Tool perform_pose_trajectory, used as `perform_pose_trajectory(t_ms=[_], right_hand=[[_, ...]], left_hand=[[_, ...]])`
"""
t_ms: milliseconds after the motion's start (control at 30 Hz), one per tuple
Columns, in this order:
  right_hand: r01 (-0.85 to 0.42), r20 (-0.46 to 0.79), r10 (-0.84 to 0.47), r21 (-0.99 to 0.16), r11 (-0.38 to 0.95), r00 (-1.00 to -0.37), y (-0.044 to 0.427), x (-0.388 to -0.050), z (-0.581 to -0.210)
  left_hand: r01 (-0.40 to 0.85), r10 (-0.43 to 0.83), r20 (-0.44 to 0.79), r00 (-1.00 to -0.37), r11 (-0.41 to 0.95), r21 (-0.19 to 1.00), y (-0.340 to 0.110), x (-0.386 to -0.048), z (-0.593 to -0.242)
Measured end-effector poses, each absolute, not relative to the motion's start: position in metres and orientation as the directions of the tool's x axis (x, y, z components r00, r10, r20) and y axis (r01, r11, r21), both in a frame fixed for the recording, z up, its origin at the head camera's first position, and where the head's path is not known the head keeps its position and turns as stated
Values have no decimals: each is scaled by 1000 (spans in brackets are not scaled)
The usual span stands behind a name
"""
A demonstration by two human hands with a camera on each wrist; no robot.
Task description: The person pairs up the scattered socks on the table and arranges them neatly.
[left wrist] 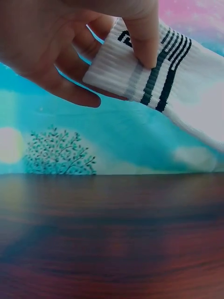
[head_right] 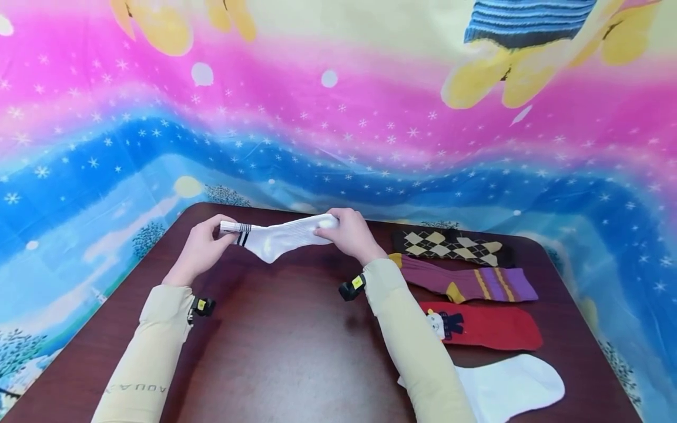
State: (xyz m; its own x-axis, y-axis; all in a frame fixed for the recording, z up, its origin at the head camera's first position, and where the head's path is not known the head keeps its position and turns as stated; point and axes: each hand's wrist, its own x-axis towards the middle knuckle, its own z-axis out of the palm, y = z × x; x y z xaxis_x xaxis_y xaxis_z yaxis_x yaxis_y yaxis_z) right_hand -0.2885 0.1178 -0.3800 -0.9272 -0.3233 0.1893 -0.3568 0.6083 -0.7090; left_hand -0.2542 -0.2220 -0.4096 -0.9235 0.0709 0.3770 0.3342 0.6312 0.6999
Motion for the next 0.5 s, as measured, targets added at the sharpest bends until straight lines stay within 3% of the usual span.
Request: perform_pose_trajectory(t_ms=[500], right_hand=[[-385,332,-209,-659,646,-920,157,-272,-359]], left_hand=[[344,83,356,-931,526,778,-188,-257,-398]])
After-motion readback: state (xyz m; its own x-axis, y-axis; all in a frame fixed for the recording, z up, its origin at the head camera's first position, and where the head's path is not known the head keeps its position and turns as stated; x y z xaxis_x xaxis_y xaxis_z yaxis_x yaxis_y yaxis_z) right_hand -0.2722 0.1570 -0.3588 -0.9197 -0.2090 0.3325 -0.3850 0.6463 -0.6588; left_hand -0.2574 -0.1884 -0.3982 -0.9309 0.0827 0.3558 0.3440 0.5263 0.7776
